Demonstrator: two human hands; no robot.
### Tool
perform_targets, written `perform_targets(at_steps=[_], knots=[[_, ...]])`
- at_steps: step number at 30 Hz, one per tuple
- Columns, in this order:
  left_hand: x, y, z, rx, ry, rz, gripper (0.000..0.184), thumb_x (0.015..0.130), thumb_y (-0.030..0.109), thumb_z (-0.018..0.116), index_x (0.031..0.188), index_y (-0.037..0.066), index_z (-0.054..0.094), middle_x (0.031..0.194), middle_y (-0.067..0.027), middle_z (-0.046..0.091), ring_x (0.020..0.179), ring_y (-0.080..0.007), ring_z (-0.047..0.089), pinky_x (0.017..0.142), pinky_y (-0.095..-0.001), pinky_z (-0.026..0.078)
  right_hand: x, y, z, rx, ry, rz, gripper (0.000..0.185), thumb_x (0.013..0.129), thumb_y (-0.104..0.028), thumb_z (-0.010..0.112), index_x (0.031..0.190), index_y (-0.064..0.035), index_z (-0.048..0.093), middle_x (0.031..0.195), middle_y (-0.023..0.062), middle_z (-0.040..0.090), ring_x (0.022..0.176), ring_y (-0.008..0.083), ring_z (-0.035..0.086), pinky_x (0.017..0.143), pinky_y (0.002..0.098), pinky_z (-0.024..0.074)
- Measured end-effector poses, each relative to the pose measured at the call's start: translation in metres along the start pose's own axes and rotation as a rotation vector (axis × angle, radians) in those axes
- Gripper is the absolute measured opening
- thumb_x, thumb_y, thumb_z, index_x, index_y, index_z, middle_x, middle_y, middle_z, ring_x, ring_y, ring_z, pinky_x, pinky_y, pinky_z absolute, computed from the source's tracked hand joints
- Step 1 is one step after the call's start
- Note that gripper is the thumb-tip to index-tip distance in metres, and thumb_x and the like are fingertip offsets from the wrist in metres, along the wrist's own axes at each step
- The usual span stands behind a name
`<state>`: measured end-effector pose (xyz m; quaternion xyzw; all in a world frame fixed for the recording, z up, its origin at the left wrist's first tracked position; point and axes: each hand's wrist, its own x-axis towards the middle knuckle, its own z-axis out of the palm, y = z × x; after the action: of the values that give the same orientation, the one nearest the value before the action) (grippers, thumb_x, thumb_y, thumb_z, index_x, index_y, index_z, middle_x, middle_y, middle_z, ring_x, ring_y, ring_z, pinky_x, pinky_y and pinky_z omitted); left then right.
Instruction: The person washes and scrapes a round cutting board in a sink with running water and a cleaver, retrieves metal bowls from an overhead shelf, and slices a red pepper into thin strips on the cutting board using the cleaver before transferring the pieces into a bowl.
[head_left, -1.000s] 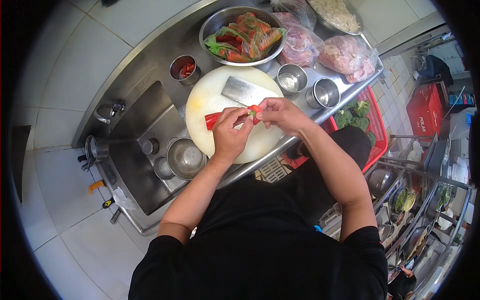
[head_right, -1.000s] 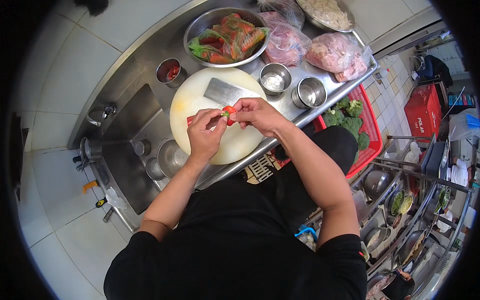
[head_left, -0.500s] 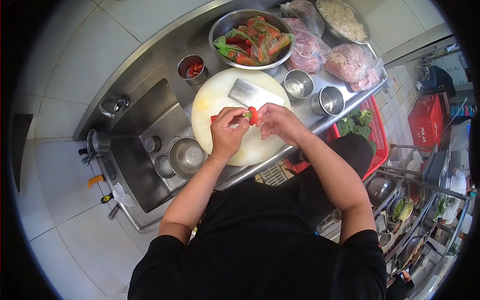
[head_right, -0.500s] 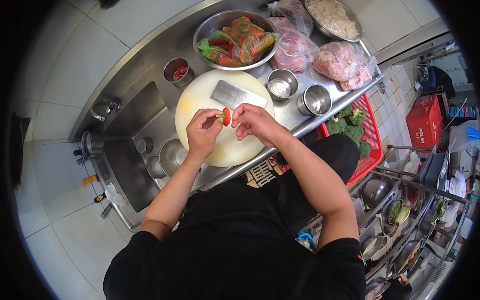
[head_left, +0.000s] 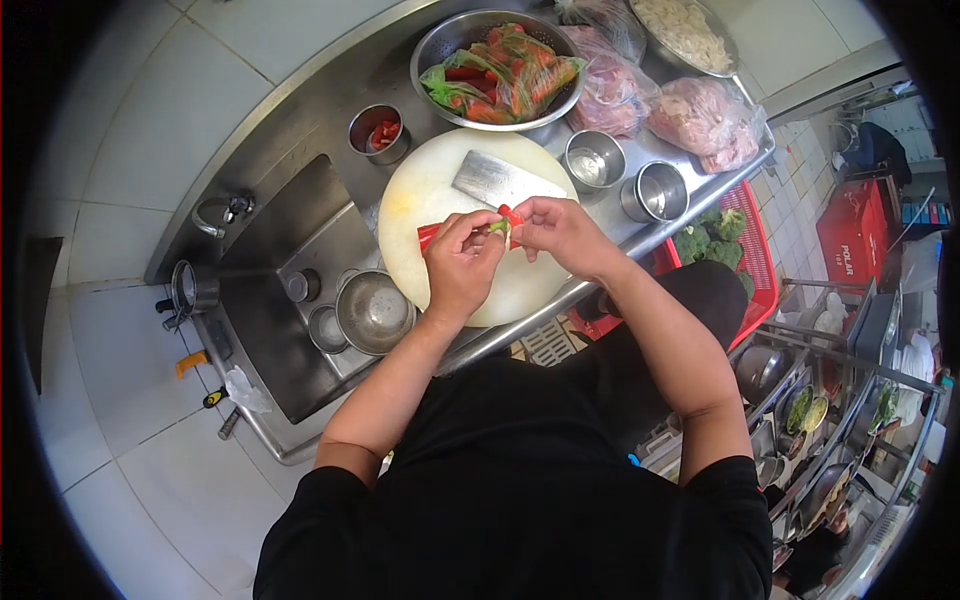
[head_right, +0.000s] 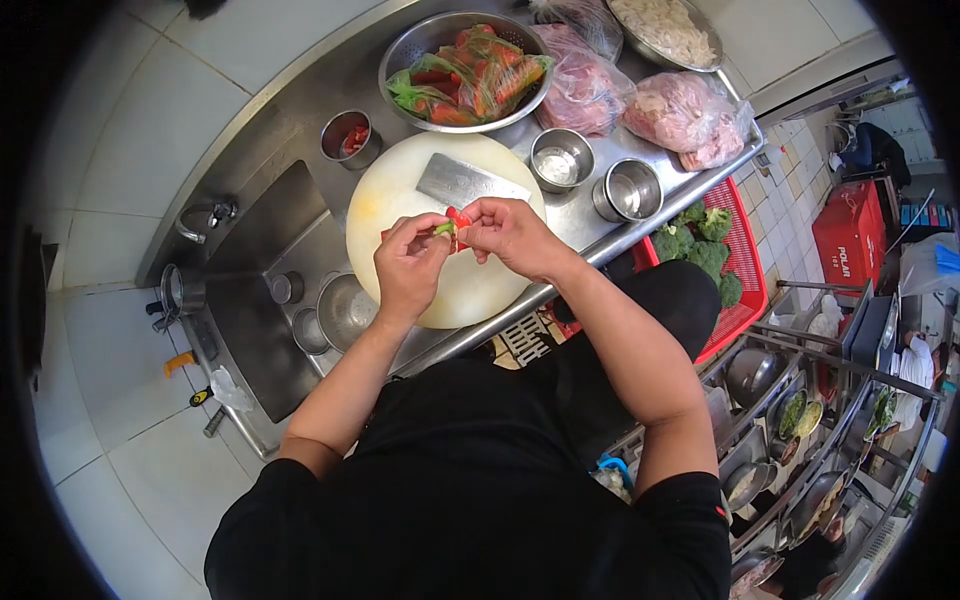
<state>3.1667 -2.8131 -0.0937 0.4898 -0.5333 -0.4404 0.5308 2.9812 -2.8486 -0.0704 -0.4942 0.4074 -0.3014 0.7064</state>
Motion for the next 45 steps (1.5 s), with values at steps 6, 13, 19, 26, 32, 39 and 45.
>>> perform_targets(at_steps=[6,13,19,26,32,39,45], knots=[[0.004,-0.004,-0.004,-0.112,0.009,-0.156,0.021,0.087,-0.003,0.067,0.107,-0.001,0.072,0.097,-0.0100,0.071,0.083,-0.0116,0.069,0.071,-0.0253,0.056,-0.001,0.004,-0.001,-0.007,-0.128,0.076,0.008,0.092,-0.011,0.066,0.096,-0.0037,0.065,0.082,0.0012,0.062,0.069,0.0089,0.057,0.065,0.0260,0.0494],[0.007,-0.001,-0.016,0.303,0.047,0.315,0.023,0.082,-0.003,0.070,0.104,0.003,0.075,0.097,-0.0113,0.074,0.084,-0.0187,0.073,0.073,-0.0289,0.057,0.000,-0.002,0.001,0.463,-0.079,0.193,0.014,0.094,-0.015,0.066,0.095,-0.0047,0.057,0.080,0.0011,0.059,0.068,0.0109,0.058,0.065,0.0277,0.0518],[0.000,0.010,-0.010,0.418,-0.005,0.414,0.021,0.083,-0.002,0.075,0.104,0.002,0.076,0.100,-0.0133,0.075,0.090,-0.0234,0.073,0.079,-0.0313,0.057,0.004,0.003,0.010,0.108,0.060,-0.003,0.022,0.100,-0.024,0.065,0.100,-0.0033,0.057,0.083,0.0035,0.062,0.066,0.0095,0.057,0.063,0.0251,0.0510],[-0.001,-0.006,-0.014,0.150,-0.041,0.166,0.015,0.085,-0.002,0.073,0.100,0.001,0.076,0.099,-0.0115,0.074,0.089,-0.0208,0.073,0.079,-0.0286,0.057,0.005,0.005,-0.001,-0.094,-0.031,-0.019,0.012,0.100,-0.015,0.059,0.097,-0.0035,0.057,0.080,0.0022,0.060,0.064,0.0081,0.054,0.058,0.0244,0.0459],[0.006,-0.003,-0.031,0.146,-0.061,0.167,0.015,0.083,-0.005,0.071,0.097,0.000,0.075,0.098,-0.0114,0.075,0.090,-0.0216,0.072,0.080,-0.0300,0.057,0.002,-0.001,-0.015,0.037,-0.109,0.115,0.009,0.097,-0.012,0.053,0.095,-0.0049,0.057,0.078,0.0023,0.059,0.062,0.0091,0.055,0.056,0.0247,0.0469],[-0.018,0.001,-0.040,0.389,-0.286,0.412,0.019,0.078,-0.007,0.071,0.095,0.003,0.075,0.100,-0.0107,0.074,0.089,-0.0263,0.072,0.079,-0.0341,0.059,-0.002,0.008,0.010,-0.146,-0.183,0.117,0.023,0.103,-0.028,0.062,0.103,-0.0057,0.058,0.081,0.0012,0.059,0.061,0.0089,0.057,0.057,0.0242,0.0499],[-0.047,-0.001,-0.046,0.332,-0.138,0.386,0.019,0.080,-0.006,0.072,0.095,0.004,0.075,0.099,-0.0105,0.074,0.089,-0.0243,0.072,0.078,-0.0328,0.059,0.001,0.029,0.013,0.104,-0.189,0.236,0.017,0.105,-0.021,0.056,0.102,-0.0041,0.058,0.081,0.0024,0.059,0.062,0.0089,0.056,0.056,0.0243,0.0496]])
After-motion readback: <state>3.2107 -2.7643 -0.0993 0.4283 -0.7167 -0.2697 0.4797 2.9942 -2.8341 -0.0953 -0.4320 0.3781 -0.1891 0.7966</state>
